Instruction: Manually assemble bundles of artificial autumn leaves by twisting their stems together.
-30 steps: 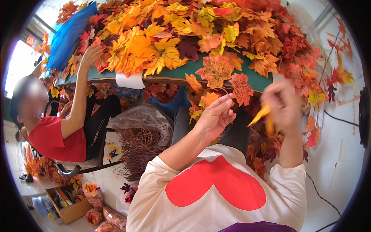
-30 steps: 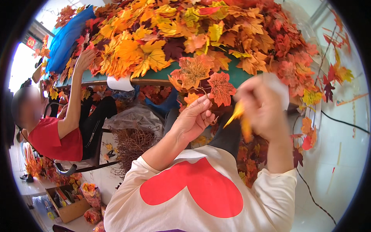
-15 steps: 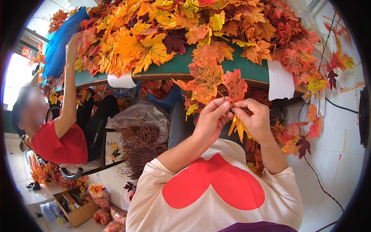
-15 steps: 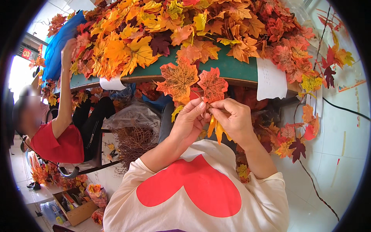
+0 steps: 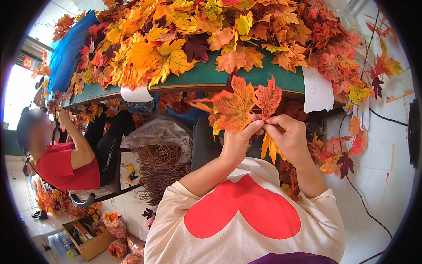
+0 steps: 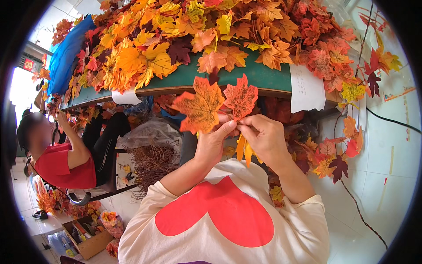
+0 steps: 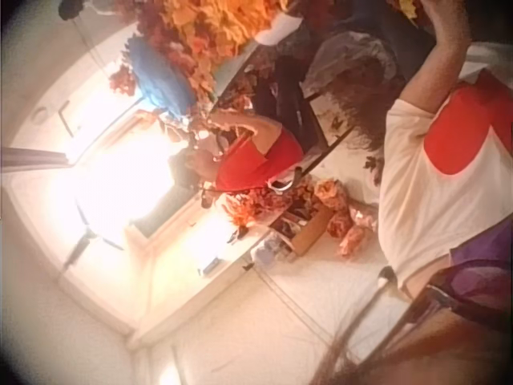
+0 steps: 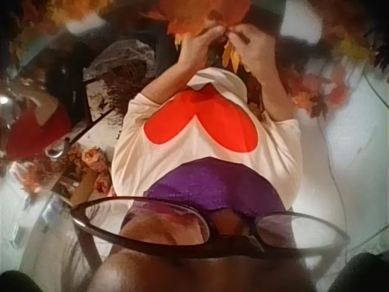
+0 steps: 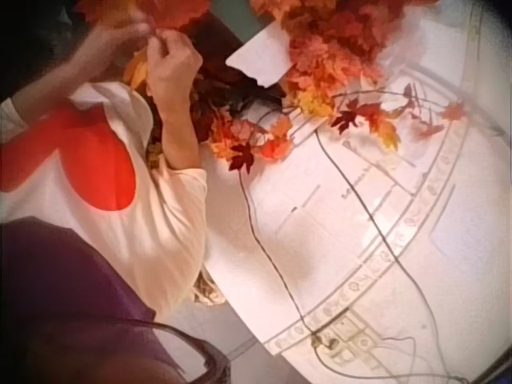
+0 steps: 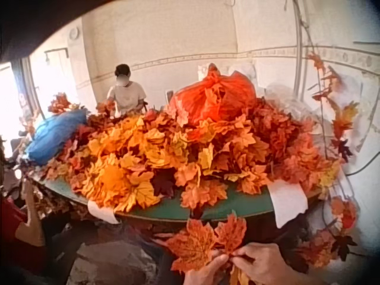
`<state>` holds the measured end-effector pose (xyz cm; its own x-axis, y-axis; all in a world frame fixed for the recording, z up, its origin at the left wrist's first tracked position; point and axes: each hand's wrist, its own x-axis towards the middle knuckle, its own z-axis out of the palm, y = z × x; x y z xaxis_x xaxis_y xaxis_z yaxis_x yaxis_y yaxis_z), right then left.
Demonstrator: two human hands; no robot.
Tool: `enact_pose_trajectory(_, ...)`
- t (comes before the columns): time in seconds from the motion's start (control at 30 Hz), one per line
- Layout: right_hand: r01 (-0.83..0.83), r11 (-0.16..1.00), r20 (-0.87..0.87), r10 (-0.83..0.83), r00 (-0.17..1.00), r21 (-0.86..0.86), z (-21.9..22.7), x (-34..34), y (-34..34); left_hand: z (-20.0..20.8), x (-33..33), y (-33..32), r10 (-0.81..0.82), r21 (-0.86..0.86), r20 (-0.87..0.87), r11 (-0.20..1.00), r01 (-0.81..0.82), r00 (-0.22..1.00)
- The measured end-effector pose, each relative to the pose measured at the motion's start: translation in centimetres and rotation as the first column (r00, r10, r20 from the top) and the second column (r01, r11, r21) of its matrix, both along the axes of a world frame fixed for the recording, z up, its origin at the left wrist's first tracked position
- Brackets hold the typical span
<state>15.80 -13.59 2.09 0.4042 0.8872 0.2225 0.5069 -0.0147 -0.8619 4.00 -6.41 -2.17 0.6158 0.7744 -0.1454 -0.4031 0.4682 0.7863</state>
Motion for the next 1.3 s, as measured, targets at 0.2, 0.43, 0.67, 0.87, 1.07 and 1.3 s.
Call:
enact_pose_trajectory(0.2,-0.02,0.995,-0.107,0.01,0.994,-0.096,-1.0,0.6,0.2,0.5,-0.5,0.7,-0.134,-0.06,-0.14,0.99,0.127,0.981)
enact_pose_trajectory(0.43,-0.025,1.0,-0.387,0.018,0.922,-0.013,-2.8,0.6,0.6,-0.2,-1.2,0.1,-0.092,0.255,-0.348,0.948,0.189,0.933)
enact_pose_trajectory(0.67,-0.169,0.979,-0.567,0.074,0.821,-0.117,-2.5,0.9,0.7,-1.0,-1.8,-0.3,0.255,0.772,-0.445,0.595,0.223,0.858)
enact_pose_trajectory(0.87,-0.187,0.978,-0.558,0.104,0.823,-0.094,-2.9,1.0,2.2,0.8,-3.6,0.5,0.062,0.566,-0.546,0.762,0.314,0.835)
enact_pose_trajectory(1.07,-0.318,0.941,-0.612,0.183,0.769,-0.117,-0.2,2.1,3.5,1.9,-5.8,0.1,-0.251,0.008,-0.22,0.966,0.259,0.943)
enact_pose_trajectory(1.3,-0.737,0.668,-0.808,0.375,0.455,-0.105,-2.2,2.0,6.1,3.6,-5.5,-0.9,-0.241,-0.107,-0.02,0.965,0.238,0.97)
